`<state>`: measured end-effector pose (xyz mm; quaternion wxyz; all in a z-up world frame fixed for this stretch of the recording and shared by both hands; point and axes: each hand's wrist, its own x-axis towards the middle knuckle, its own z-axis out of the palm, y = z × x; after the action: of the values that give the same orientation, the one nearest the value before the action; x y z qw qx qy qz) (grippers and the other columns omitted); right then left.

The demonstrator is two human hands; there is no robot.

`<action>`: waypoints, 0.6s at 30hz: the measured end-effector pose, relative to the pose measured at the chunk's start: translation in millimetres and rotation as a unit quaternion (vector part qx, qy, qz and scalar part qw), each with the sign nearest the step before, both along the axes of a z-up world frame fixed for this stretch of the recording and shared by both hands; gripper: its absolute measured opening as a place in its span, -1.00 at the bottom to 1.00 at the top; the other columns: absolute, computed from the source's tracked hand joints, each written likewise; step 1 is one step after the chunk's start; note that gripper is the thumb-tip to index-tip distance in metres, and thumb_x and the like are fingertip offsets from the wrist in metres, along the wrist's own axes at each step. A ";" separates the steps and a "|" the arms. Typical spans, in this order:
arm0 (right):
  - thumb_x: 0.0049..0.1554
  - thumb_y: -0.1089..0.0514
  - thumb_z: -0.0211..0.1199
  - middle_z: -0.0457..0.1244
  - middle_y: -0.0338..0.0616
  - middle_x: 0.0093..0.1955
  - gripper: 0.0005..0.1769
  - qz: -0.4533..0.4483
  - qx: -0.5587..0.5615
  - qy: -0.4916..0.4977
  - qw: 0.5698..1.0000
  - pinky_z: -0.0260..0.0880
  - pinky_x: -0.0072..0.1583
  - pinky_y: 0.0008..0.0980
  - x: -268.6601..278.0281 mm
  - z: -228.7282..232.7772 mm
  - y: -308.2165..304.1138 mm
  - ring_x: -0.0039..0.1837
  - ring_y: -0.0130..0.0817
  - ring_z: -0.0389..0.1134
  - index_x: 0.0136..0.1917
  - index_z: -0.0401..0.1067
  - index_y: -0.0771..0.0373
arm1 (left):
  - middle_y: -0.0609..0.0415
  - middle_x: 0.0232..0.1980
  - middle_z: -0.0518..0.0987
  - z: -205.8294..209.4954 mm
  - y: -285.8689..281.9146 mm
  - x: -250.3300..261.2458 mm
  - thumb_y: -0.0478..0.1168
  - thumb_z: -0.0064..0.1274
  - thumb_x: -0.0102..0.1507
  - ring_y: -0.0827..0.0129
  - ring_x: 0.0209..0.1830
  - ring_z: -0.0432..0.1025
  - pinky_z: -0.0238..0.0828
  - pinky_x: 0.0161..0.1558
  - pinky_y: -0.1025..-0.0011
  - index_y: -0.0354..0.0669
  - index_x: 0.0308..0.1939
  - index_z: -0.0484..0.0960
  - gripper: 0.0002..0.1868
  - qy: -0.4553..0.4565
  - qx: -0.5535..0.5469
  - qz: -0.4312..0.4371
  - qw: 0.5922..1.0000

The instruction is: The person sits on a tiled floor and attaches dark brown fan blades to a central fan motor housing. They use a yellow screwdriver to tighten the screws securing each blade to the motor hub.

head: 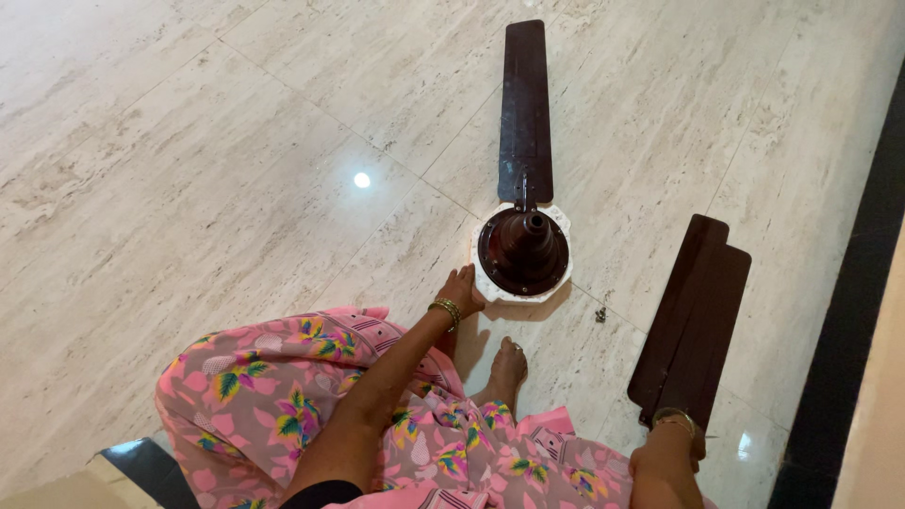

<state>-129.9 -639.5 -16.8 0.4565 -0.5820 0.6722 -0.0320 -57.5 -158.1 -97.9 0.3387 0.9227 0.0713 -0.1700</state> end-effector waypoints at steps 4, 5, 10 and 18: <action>0.12 -0.12 0.30 0.35 0.09 0.09 -0.50 -0.016 0.020 -0.015 1.000 0.42 0.01 -0.09 -4.3 -4.6 -3.9 0.03 -0.04 0.42 0.13 0.49 0.32 | -0.12 0.63 0.07 2.7 -2.4 -0.2 0.06 0.39 0.01 -0.14 0.60 -0.06 0.05 0.51 0.18 -0.21 0.60 -0.13 0.29 0.016 0.004 0.005 1.000; 0.11 -0.12 0.30 0.35 0.09 0.09 -0.49 -0.022 0.022 -0.019 0.999 0.42 0.01 -0.10 -5.4 -5.3 -5.5 0.03 -0.05 0.42 0.14 0.49 0.32 | -0.12 0.62 0.07 2.9 -3.0 -0.1 0.06 0.39 0.02 -0.14 0.60 -0.07 0.06 0.51 0.17 -0.21 0.60 -0.15 0.29 0.016 0.003 0.003 1.000; 0.10 -0.16 0.31 0.35 0.05 0.10 -0.46 -0.038 0.047 -0.037 0.997 0.41 0.03 -0.11 -7.4 -11.4 -3.7 0.03 -0.08 0.41 0.16 0.49 0.29 | -0.13 0.61 0.08 3.6 -1.6 -2.5 0.02 0.36 0.05 -0.17 0.61 -0.08 0.11 0.49 0.16 -0.23 0.61 -0.19 0.29 0.017 0.016 -0.009 1.000; 0.09 -0.22 0.33 0.34 0.00 0.11 -0.41 -0.060 0.072 -0.069 0.993 0.40 0.05 -0.13 -2.6 -10.0 -1.8 0.04 -0.13 0.40 0.19 0.49 0.25 | -0.08 0.61 0.09 22.0 -2.9 -5.4 0.04 0.34 0.07 -0.10 0.62 -0.10 0.23 0.41 0.12 -0.18 0.61 -0.20 0.26 0.037 0.045 -0.014 0.998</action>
<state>-132.5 -641.3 -26.8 0.5396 -0.5025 0.6737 -0.0510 -62.9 -161.1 -75.8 0.2913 0.9311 0.0787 -0.2050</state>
